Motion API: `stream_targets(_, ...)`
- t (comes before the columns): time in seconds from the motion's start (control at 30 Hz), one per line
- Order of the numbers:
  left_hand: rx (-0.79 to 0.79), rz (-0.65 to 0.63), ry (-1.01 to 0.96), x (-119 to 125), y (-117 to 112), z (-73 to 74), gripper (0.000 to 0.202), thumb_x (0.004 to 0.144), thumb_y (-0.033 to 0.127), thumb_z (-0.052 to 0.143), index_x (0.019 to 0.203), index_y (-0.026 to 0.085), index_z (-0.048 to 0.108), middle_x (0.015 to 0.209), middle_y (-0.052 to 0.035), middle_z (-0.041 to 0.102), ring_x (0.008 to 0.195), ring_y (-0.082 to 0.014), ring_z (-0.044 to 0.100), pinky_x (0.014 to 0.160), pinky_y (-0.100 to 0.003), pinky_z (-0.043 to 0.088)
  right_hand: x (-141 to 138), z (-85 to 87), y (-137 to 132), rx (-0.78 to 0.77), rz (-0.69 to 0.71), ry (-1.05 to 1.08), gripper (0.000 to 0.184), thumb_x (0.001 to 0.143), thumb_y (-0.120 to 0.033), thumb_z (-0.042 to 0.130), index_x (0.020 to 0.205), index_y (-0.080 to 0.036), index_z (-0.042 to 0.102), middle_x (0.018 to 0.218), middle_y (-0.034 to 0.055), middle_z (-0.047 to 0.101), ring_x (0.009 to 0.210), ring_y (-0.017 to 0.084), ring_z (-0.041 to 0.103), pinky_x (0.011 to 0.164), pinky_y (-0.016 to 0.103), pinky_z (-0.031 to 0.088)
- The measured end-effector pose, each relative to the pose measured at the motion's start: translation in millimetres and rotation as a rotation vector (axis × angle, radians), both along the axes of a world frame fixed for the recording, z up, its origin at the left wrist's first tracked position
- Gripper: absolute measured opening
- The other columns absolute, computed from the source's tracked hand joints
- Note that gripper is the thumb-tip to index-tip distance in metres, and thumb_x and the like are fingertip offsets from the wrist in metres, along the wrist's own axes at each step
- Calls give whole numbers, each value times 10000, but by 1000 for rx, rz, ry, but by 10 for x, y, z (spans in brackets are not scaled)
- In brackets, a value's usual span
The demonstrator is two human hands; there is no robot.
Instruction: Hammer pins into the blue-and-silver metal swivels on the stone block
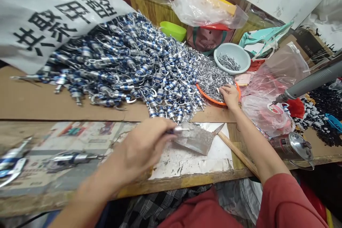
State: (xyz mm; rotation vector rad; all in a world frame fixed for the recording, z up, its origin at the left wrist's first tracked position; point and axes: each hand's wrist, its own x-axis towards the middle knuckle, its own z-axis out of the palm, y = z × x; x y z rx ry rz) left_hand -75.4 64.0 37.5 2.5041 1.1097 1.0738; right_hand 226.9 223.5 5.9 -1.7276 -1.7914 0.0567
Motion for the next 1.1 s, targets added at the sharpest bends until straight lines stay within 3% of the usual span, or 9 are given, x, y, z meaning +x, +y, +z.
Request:
stream_targets(0.07,-65,-67,-114,242,-176,-7,164,806,146,553,970,143,566,880,-67,663,822,-153,624,756,-261,483,-24,80,-49,36,-15,38,205,816,-268,546,869,-156,709,1011,89,647,986,210,566,892,350,407)
stream_targets(0.2,-259,-21,-334,482,-403,-94,139,749,161,631,887,167,627,831,-43,685,788,-144,646,719,-221,509,-178,282,-413,40,57,143,179,809,-247,560,879,-173,707,857,43,698,819,161,632,782,295,485)
stream_targets(0.37,-517,134,-476,518,-507,-223,232,699,229,676,920,179,626,817,-27,696,717,-149,667,684,-228,548,-546,449,-1367,-84,558,471,107,718,-124,639,691,-204,705,731,-2,701,709,118,644,672,232,523)
stream_targets(0.5,-543,143,-512,559,-542,-271,371,717,264,662,1067,167,585,874,-47,706,784,-163,678,745,-251,550,-771,474,-1903,-67,741,410,207,790,-68,514,789,-183,686,781,36,702,738,120,646,670,234,530)
stream_targets(0.6,-497,137,-470,578,-562,-257,519,751,252,631,1242,181,477,936,-53,711,831,-163,679,798,-266,536,-853,454,-1997,-30,688,411,163,792,-79,521,823,-169,653,789,42,692,732,123,637,681,241,526)
stream_targets(0.67,-428,121,-422,579,-575,-237,600,768,219,612,1324,216,385,996,-47,708,875,-158,674,838,-267,518,-880,436,-1986,-109,606,500,122,760,-95,573,836,-173,626,771,20,676,671,108,620,626,222,521)
stream_targets(0.87,-368,104,-363,565,-604,-191,679,792,187,568,1391,262,259,1084,-46,689,928,-175,666,836,-285,520,-910,406,-1972,-257,587,729,159,720,-122,620,851,-184,553,722,-16,632,644,96,608,592,211,510)
stream_targets(0.97,-480,134,-407,557,-608,-166,609,757,257,616,1326,237,401,1050,-54,703,930,-214,666,850,-325,517,-896,383,-1985,-256,594,800,143,731,-169,631,826,-191,527,699,-20,631,638,100,614,586,216,508)
stream_targets(1.1,-537,180,-520,563,-613,-133,209,740,271,631,935,219,685,958,-50,729,887,-221,675,832,-340,528,-875,337,-2033,-233,576,837,176,733,-222,658,820,-197,508,695,-12,642,628,108,620,586,229,515)
